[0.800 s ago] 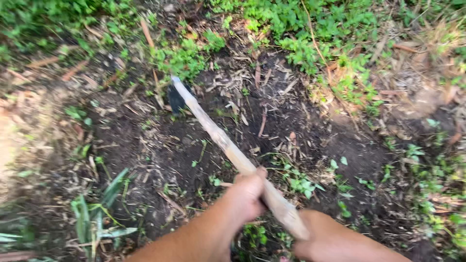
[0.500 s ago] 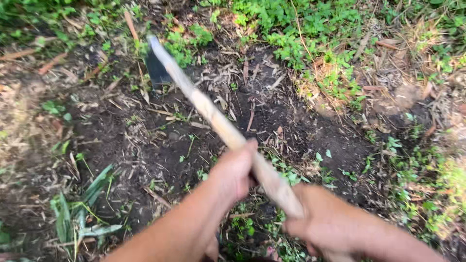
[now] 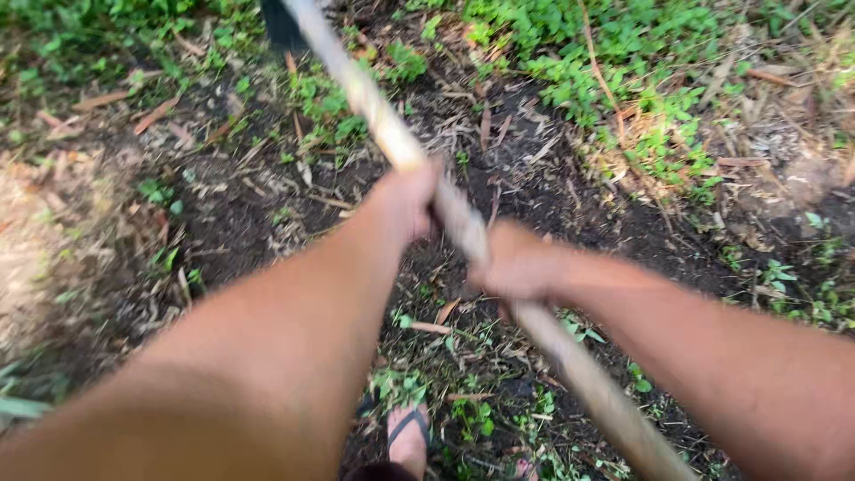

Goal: The person digs into the soil with a hoe, repeatedly swinging the blade into the ground and pulling it back to turn the earth and remove small plants.

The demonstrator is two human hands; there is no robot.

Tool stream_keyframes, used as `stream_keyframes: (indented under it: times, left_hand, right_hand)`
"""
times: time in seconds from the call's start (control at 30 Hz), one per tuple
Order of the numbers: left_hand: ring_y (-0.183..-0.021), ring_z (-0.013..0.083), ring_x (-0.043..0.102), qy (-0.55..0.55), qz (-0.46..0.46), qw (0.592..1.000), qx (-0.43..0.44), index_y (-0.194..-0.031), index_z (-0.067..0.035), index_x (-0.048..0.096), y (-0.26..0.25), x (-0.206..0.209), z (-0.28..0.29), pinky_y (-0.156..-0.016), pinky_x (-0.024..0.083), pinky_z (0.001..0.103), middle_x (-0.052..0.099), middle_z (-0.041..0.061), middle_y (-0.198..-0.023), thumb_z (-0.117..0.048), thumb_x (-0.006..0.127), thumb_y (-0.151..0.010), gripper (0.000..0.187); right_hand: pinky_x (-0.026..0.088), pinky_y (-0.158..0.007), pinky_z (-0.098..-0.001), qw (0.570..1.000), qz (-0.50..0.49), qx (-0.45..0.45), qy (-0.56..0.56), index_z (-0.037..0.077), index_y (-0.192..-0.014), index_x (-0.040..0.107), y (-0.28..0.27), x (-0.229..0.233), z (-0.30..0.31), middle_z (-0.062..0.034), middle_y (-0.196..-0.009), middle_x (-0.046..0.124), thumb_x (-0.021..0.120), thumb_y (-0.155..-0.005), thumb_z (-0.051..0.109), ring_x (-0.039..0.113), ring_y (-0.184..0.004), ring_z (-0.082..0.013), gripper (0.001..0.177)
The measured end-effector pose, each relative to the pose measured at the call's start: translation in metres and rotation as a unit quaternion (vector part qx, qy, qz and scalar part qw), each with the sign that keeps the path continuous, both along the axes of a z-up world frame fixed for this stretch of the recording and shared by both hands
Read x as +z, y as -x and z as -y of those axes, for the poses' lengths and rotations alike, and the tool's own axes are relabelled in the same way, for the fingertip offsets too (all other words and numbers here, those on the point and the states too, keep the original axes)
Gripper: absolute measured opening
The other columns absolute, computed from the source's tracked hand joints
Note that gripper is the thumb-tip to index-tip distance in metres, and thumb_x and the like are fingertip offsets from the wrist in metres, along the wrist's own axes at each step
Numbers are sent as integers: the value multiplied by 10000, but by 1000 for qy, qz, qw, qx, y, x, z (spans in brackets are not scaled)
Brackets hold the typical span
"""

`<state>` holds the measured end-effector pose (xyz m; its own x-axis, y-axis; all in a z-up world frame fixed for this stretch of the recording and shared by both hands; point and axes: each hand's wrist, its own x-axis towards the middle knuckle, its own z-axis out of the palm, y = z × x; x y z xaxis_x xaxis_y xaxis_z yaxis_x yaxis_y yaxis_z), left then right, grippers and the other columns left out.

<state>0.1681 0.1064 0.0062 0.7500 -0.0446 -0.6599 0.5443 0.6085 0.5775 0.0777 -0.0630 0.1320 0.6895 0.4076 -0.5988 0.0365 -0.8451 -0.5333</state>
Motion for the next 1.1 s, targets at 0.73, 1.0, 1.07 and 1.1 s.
stream_keyframes:
  times: [0.73,1.0,1.07,1.1]
  left_hand:
    - [-886,335,679,89,44,995,-32,-1215,19,549,84,73,80,-850,583,518,660,186,-1009,-296,576,-1010,377]
    - [-1183,395,628,40,-32,998,-22,-1316,-2,507,11,38,31,-1010,504,654,621,209,-1259,-206,531,-999,378]
    - [-1206,399,614,103,-106,989,-22,-1305,-20,535,49,5,59,-1062,455,622,634,222,-1290,-269,521,-1002,392]
    - [-1206,399,614,108,-106,988,-30,-1305,-20,535,77,-8,82,-1062,455,622,634,222,-1290,-269,521,-1002,392]
  right_hand:
    - [549,-496,-401,985,-112,-133,-1,7,-1026,590,66,73,88,-129,-733,674,697,-796,103,651,-524,-241,271]
    - [570,-544,-373,997,66,-7,26,-17,-973,619,16,24,40,-121,-741,713,773,-741,182,688,-561,-196,342]
    - [578,-577,-427,996,-30,-15,87,-22,-990,650,39,8,69,-151,-785,730,723,-738,179,695,-617,-232,330]
    - [585,-594,-500,982,-135,-101,89,-1,-1055,604,58,3,89,-197,-831,714,674,-741,148,700,-653,-346,354]
